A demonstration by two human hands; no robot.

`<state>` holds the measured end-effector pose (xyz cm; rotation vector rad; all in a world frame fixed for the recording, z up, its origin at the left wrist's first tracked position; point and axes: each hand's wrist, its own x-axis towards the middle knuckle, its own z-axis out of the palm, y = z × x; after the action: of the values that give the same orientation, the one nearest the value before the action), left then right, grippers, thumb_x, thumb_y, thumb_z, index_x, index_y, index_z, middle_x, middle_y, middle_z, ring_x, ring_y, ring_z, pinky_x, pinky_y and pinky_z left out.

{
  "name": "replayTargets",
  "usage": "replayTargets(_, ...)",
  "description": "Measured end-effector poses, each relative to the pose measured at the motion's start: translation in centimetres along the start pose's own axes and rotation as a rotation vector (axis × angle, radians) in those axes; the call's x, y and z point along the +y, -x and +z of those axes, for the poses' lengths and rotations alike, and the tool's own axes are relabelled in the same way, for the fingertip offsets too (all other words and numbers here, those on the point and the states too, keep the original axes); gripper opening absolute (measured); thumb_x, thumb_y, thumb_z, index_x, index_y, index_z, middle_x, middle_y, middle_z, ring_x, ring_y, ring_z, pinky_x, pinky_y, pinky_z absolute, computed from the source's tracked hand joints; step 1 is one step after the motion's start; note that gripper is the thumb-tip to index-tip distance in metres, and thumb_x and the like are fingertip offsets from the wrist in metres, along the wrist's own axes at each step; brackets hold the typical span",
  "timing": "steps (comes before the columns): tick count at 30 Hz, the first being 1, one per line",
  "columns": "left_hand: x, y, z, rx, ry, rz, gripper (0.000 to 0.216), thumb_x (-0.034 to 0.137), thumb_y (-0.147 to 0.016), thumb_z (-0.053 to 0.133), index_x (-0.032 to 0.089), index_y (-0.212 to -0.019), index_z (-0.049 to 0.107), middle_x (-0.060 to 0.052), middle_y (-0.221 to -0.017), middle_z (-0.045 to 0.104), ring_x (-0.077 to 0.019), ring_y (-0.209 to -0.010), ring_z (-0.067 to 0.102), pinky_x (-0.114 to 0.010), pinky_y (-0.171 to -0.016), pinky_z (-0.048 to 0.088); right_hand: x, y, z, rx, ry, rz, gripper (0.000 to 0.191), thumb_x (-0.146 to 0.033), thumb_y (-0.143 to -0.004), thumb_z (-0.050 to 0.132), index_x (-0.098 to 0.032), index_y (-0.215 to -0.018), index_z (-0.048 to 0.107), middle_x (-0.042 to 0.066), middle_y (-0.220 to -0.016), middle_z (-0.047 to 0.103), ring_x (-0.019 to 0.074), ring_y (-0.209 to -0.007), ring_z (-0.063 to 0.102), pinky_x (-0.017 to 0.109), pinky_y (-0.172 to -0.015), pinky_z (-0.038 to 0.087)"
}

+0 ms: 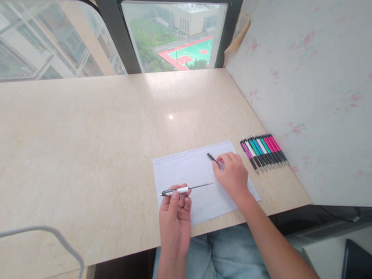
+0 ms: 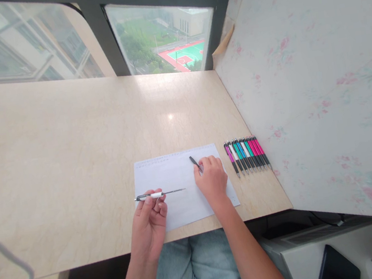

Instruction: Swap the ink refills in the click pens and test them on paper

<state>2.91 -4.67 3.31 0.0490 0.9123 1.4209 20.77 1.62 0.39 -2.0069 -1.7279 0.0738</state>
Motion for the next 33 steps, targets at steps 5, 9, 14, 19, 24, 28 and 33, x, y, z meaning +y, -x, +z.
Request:
replayTargets(5,-0.02,0.02,-0.02,0.001,-0.002,0.001,0.017,0.022,-0.076,0.077,0.016,-0.092,0.072,-0.006,-0.094,0.073,-0.0109,-0.080,0.069,-0.015,-0.066,0.057,-0.16,0.02,-0.05,-0.007,0.001,-0.003,0.011,-0.031,-0.088,0.055,-0.022,-0.084,0.060,0.005,-0.088,0.063,0.0218,-0.090,0.053,0.030,-0.064,0.034)
replayTargets(9,-0.04,-0.01,-0.01,0.002,-0.006,0.005,0.019,0.022,-0.075,0.078,0.016,-0.092,0.071,-0.005,-0.094,0.074,-0.0110,-0.080,0.070,-0.015,-0.066,0.057,-0.30,0.07,-0.11,-0.015,0.002,0.000,0.010,-0.030,-0.087,0.056,-0.022,-0.084,0.060,0.005,-0.088,0.063,0.0217,-0.090,0.053,0.030,-0.063,0.034)
replayTargets(14,-0.01,-0.01,0.00,0.005,-0.019,0.010,0.019,0.022,-0.075,0.078,0.017,-0.092,0.071,-0.005,-0.095,0.074,-0.0115,-0.081,0.070,-0.016,-0.066,0.057,-0.23,0.11,-0.01,-0.011,0.005,-0.004,0.011,-0.031,-0.088,0.055,-0.022,-0.084,0.059,0.005,-0.088,0.062,0.0218,-0.090,0.052,0.030,-0.063,0.034)
replayTargets(19,0.04,0.05,0.12,0.024,-0.023,0.010,0.019,0.022,-0.074,0.079,0.016,-0.091,0.072,-0.005,-0.094,0.074,-0.0116,-0.080,0.070,-0.016,-0.066,0.057,-0.25,0.12,0.05,-0.013,0.009,-0.016,0.011,-0.031,-0.087,0.055,-0.022,-0.083,0.059,0.005,-0.088,0.062,0.0216,-0.089,0.052,0.030,-0.062,0.033)
replayTargets(24,0.02,-0.03,0.02,0.022,-0.018,0.007,0.019,0.021,-0.074,0.079,0.016,-0.092,0.072,-0.006,-0.094,0.074,-0.0116,-0.081,0.070,-0.016,-0.066,0.057,-0.38,-0.01,-0.01,-0.005,0.020,-0.011,0.010,-0.029,-0.088,0.055,-0.022,-0.083,0.059,0.005,-0.088,0.063,0.0217,-0.089,0.052,0.030,-0.061,0.033)
replayTargets(28,0.00,-0.10,-0.11,0.015,-0.021,0.009,0.019,0.021,-0.075,0.078,0.016,-0.092,0.072,-0.006,-0.095,0.074,-0.0118,-0.081,0.070,-0.016,-0.067,0.057,-0.45,-0.11,-0.16,0.011,0.039,0.026,0.010,-0.029,-0.088,0.056,-0.021,-0.083,0.059,0.005,-0.088,0.063,0.0224,-0.090,0.053,0.030,-0.060,0.031)
replayTargets(33,-0.02,-0.05,-0.07,0.014,-0.023,0.007,0.019,0.022,-0.075,0.078,0.016,-0.092,0.072,-0.006,-0.095,0.074,-0.0116,-0.081,0.070,-0.016,-0.067,0.057,-0.46,-0.05,-0.19,-0.007,0.044,0.037,0.011,-0.030,-0.088,0.055,-0.021,-0.084,0.059,0.006,-0.088,0.063,0.0230,-0.091,0.053,0.030,-0.060,0.030)
